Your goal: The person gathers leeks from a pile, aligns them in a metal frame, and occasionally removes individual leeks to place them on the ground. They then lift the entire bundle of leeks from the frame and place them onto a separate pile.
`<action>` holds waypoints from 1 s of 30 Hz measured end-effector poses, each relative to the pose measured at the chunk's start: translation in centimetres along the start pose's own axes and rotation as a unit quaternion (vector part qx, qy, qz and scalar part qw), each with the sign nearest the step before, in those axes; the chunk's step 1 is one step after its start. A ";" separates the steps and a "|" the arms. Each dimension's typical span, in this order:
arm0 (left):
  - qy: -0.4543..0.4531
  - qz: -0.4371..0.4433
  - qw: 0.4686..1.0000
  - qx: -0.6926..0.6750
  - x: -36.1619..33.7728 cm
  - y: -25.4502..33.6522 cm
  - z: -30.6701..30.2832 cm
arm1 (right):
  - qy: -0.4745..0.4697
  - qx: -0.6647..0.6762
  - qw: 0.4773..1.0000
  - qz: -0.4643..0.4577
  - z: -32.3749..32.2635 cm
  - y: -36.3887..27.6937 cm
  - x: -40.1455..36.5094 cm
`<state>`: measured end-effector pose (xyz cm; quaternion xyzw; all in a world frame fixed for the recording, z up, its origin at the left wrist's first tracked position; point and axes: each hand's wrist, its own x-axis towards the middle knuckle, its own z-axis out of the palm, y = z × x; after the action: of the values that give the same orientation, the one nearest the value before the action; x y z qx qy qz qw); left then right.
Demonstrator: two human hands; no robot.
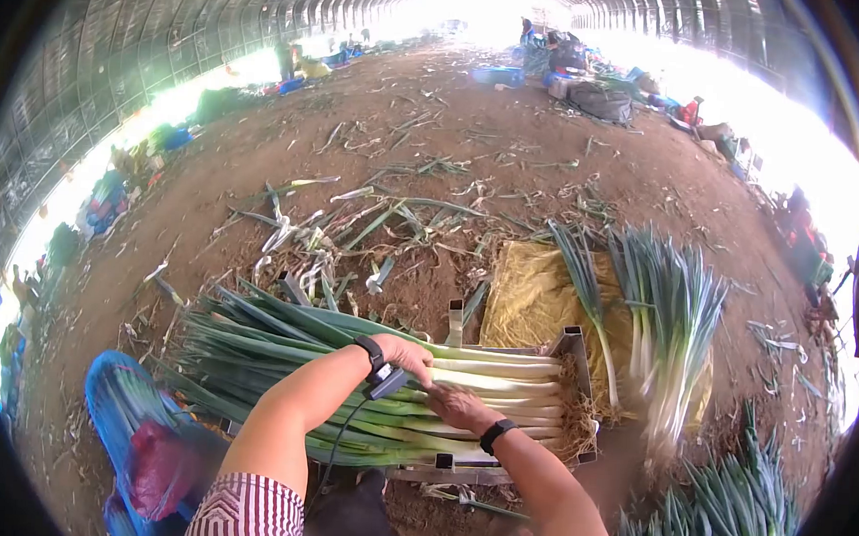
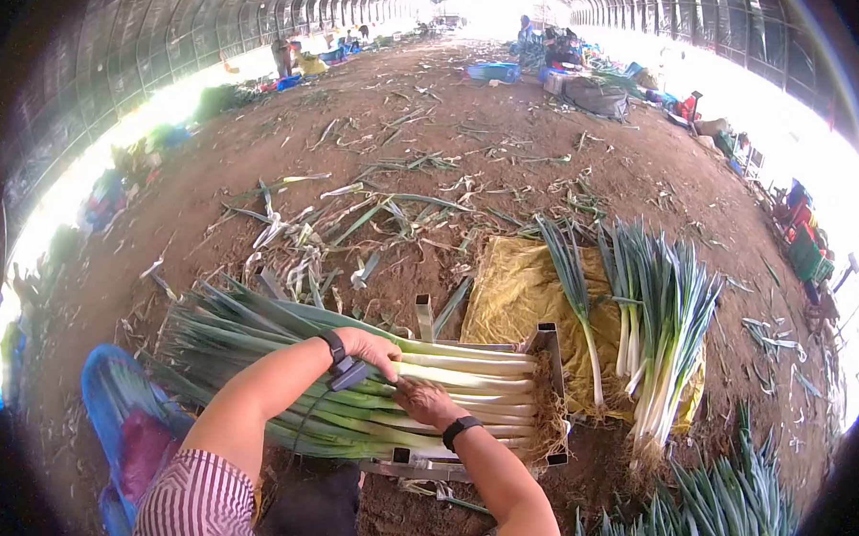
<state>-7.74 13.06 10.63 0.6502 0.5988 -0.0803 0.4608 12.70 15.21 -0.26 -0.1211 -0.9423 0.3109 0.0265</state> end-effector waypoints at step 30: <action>0.297 0.095 0.847 0.432 0.8 2.8 2.4 | 0.042 0.037 0.998 -0.015 -1.8 -2.3 -1.0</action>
<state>-4.09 12.38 10.18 0.8301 0.5471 -0.0897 -0.0605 13.41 14.27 2.58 -0.1192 -0.9299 0.3397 0.0754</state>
